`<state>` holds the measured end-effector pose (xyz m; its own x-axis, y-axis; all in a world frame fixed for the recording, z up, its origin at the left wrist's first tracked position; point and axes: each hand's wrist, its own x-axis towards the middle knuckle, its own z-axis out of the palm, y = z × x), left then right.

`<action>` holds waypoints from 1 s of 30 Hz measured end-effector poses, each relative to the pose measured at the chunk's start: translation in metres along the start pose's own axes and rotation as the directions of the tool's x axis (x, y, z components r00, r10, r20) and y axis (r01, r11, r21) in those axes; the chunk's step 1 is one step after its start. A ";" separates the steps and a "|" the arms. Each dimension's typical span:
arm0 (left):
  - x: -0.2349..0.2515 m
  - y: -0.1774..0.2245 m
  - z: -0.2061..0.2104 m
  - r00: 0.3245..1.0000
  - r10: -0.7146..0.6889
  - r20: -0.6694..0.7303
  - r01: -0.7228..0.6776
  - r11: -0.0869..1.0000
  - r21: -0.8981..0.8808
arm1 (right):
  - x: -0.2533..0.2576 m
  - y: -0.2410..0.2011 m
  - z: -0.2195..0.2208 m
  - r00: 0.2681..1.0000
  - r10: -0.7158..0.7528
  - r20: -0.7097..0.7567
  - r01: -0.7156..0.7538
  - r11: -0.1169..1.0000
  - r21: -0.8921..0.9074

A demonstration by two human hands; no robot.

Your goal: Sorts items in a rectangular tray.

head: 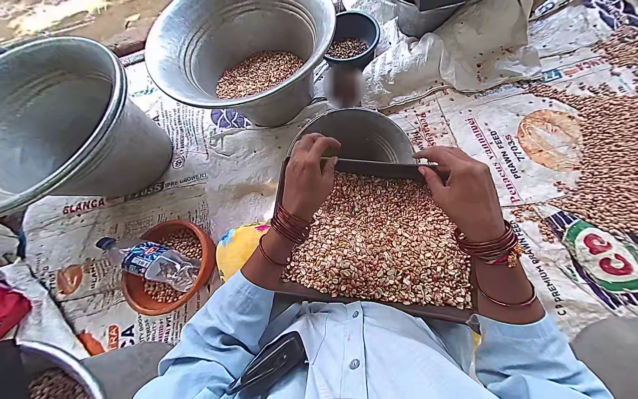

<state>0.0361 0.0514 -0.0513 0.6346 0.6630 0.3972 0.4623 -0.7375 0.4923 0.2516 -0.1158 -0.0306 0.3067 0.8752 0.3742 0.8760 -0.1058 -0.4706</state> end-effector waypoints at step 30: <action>-0.039 0.007 0.051 0.917 0.025 0.398 -0.020 1.000 -0.017 | -0.057 0.024 0.036 0.933 0.258 0.251 -0.205 0.954 -0.219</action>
<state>0.0461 0.0143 -0.1030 0.8401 0.5381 0.0681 0.4390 -0.7482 0.4975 0.2418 -0.1509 -0.0917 0.4189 0.9076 0.0274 0.8544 -0.3838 -0.3503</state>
